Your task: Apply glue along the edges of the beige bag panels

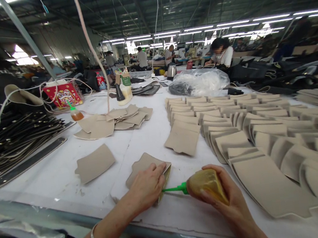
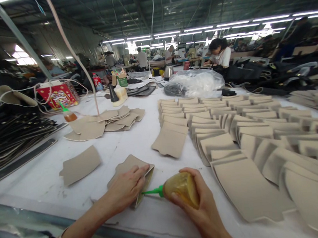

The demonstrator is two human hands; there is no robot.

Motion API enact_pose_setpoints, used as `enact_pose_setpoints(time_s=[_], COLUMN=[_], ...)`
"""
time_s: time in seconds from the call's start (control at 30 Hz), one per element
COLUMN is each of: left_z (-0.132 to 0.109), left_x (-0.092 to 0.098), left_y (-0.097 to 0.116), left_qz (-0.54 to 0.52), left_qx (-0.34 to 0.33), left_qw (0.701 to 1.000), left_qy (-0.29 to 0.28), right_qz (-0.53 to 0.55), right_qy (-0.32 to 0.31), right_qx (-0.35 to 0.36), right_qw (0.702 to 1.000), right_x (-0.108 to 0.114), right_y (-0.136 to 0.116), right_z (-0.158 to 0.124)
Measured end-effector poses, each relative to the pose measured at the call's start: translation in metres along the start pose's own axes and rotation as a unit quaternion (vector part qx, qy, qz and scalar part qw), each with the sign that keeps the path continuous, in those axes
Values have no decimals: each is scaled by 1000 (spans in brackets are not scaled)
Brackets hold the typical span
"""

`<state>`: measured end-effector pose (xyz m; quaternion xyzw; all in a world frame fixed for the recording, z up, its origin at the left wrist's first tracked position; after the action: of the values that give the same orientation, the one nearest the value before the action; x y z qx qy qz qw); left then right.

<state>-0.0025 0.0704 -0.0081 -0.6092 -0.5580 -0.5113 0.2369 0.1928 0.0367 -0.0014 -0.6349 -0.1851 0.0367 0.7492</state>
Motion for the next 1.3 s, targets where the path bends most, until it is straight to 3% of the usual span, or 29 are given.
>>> enact_pose_setpoints(time_s=[0.2,0.4,0.57,0.83,0.93,1.1,1.3], left_z=[-1,1,2,2,2,2,5], left_x=[1,0,0,0,0,1,1], left_y=[1,0,0,0,0,0,-1], left_qz=[-3,4,2,-7,-5,-6,-8], left_qx=[-1,9,6,2,0,0,3], left_qw=[1000,1000,1000,1000,1000,1000,1000], left_qy=[6,-1,4,-1,-2,-8,-3], right_qz=[47,-22,4,-84,-87,-74,-110], right_qy=[-49,-5,-59,18,30,-20,54], right_qx=[2,13,11,40,45,30,56], right_qw=[998,1000,998,995,995,997,991], right_x=[-10,4,-5,29,30,21,36], right_y=[5,2,5,5,3,5,1], right_z=[-1,3,6,28,27,27,36])
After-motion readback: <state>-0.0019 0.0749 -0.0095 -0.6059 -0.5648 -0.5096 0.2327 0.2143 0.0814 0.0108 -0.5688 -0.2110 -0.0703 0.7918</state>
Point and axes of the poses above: each hand's wrist, its own z-axis towards the middle knuckle, its own x-axis out of the back of the hand, y = z × x, the point moved 8 cm from there along z, towards the middle knuckle, and after that the axes turned 15 degrees about -y, right-handed, at the moved point
